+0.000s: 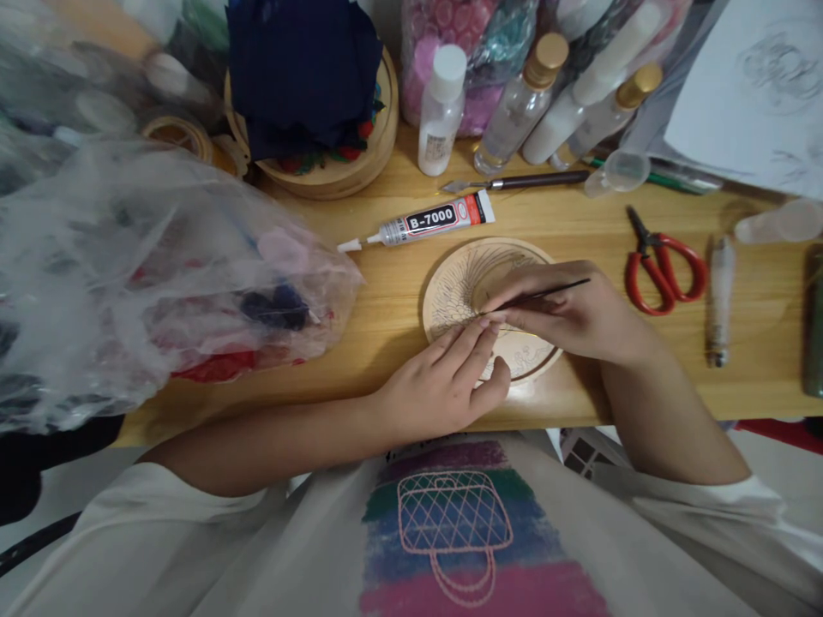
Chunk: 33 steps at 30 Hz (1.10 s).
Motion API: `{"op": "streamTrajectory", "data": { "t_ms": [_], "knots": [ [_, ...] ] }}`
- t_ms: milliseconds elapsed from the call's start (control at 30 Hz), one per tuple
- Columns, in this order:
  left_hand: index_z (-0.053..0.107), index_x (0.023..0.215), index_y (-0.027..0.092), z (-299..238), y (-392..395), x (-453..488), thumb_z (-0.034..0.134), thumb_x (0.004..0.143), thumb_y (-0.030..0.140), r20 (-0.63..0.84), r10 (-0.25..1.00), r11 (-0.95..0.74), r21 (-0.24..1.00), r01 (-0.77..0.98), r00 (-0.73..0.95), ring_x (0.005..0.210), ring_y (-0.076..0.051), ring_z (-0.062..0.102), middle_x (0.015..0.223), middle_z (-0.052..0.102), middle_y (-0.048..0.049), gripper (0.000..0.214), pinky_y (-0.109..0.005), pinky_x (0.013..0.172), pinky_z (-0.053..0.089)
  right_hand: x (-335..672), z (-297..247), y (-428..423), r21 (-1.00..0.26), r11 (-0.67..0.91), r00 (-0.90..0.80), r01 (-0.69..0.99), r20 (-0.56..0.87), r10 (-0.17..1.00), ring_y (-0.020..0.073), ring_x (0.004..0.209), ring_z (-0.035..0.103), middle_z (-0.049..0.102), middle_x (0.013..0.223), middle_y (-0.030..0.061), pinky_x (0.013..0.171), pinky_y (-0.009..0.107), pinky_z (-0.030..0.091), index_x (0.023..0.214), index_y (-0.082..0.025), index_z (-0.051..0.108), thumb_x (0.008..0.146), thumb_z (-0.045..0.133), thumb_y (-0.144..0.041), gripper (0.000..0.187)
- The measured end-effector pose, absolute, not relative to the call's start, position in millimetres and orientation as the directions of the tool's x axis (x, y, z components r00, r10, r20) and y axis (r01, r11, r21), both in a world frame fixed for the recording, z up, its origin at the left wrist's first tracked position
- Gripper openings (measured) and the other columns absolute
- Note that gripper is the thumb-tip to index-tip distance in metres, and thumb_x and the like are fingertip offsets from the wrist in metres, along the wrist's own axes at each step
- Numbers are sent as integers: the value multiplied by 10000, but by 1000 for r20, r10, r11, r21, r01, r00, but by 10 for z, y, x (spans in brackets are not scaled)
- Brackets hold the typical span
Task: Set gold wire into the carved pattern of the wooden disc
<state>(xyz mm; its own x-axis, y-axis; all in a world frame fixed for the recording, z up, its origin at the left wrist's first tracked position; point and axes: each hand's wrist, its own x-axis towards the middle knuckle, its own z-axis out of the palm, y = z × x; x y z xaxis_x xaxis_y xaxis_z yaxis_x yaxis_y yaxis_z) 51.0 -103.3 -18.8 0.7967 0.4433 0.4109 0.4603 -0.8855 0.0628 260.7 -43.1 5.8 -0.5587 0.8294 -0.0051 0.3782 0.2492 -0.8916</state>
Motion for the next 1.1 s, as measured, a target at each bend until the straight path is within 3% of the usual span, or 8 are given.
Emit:
{"op": "streamTrajectory", "data": {
  "t_ms": [467, 867, 1100],
  "knots": [
    [553, 1075, 107, -192, -1037, 512, 498, 1002, 234, 408, 444, -883, 46, 468, 798, 1172, -292, 674, 1230, 691, -216, 157, -379, 992, 548, 2653, 65, -427, -927, 208, -564, 312, -4, 826, 145, 724, 696, 757, 838, 11, 706, 272, 585, 866, -241, 727, 878, 688, -312, 82],
    [555, 1077, 99, -216, -1053, 509, 503, 990, 197, 414, 451, -883, 76, 464, 790, 1162, -280, 677, 1182, 706, -208, 141, -385, 1016, 526, 2718, 95, -430, -959, 123, -616, 255, -63, 785, 133, 680, 700, 752, 781, -2, 570, 229, 556, 862, -228, 734, 847, 713, -275, 54],
    [565, 1061, 93, -201, -1035, 510, 540, 988, 261, 411, 440, -889, 72, 453, 799, 1188, -325, 660, 1225, 690, -222, 184, -394, 1000, 545, 2673, 21, -441, -953, 156, -484, 260, 11, 875, 139, 776, 712, 766, 864, 4, 720, 253, 591, 895, -240, 737, 829, 742, -245, 67]
  ]
}}
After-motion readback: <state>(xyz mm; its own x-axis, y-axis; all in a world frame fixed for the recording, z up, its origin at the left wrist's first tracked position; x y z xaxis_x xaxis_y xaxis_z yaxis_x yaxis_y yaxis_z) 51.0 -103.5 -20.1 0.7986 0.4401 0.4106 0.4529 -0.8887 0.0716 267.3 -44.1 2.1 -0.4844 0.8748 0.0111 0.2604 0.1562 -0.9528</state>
